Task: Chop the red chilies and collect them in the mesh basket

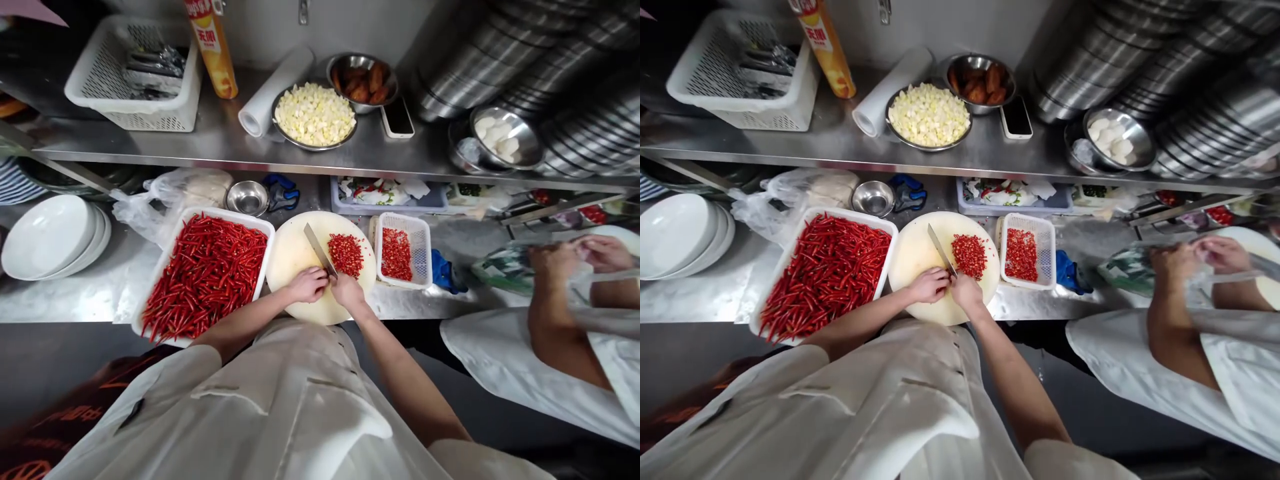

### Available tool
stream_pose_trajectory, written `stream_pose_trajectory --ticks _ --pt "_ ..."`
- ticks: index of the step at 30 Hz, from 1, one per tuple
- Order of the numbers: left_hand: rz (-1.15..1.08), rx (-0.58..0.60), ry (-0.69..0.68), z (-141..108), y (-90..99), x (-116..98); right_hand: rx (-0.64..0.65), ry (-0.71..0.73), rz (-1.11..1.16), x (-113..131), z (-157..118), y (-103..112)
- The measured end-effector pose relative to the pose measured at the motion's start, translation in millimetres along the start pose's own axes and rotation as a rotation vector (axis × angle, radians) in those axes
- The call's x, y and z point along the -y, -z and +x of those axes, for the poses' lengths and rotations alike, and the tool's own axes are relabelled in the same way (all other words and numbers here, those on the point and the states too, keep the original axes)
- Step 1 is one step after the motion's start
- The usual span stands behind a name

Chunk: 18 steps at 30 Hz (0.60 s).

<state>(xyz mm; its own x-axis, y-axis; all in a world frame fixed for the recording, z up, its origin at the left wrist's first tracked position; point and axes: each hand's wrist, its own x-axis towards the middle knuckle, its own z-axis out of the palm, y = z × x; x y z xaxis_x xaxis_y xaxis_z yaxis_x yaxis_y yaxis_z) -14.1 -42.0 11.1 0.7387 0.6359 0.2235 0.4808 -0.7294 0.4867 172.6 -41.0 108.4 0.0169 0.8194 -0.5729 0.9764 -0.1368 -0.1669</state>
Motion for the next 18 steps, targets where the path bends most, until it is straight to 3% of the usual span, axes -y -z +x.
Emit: stream_pose_trajectory --ticks 5,18 --pt "-0.014 -0.024 0.019 -4.4 0.3 -0.6 0.024 0.070 -0.006 7.7 -0.1 2.0" --pt "0.006 -0.018 0.052 -16.3 -2.0 -6.4 0.030 0.049 -0.012 12.1 -4.4 -0.1"
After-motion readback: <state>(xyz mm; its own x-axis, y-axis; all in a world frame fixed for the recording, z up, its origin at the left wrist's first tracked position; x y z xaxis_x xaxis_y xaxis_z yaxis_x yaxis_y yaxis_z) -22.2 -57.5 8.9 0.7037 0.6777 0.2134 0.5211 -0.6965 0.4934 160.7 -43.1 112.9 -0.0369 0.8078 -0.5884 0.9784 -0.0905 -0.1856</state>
